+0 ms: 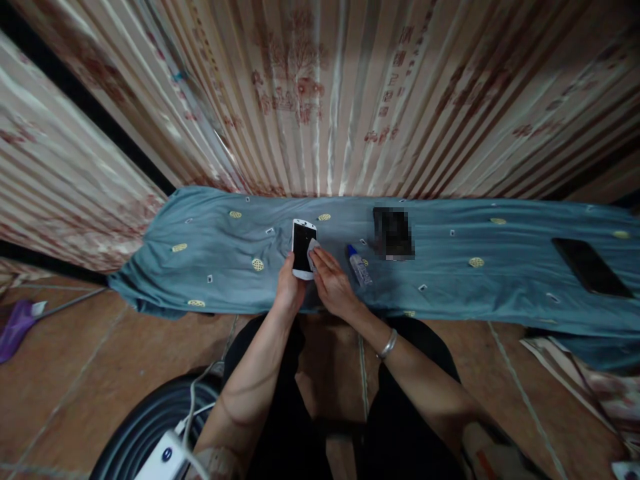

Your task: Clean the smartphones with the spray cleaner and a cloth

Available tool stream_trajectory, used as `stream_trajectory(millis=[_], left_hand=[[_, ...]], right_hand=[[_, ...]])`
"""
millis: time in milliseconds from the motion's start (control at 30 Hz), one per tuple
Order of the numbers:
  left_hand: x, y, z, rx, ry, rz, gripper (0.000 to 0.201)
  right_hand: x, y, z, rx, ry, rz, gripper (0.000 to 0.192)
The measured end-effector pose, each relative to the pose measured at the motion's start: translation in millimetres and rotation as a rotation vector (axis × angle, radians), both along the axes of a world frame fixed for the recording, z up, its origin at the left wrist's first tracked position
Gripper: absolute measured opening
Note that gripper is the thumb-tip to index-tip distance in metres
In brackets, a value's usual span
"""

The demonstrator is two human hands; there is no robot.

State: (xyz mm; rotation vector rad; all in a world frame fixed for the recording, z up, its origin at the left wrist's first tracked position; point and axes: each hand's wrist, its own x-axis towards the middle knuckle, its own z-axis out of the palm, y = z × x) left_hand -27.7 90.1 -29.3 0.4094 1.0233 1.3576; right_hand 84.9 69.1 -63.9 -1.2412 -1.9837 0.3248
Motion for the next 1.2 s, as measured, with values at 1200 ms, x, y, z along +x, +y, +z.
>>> stream_trajectory(millis=[1200], left_hand=[[-4, 2, 9.0, -0.021, 0.008, -0.085, 0.048]], right_hand=[[-13, -24, 8.3, 0.052, -0.137, 0.182, 0.061]])
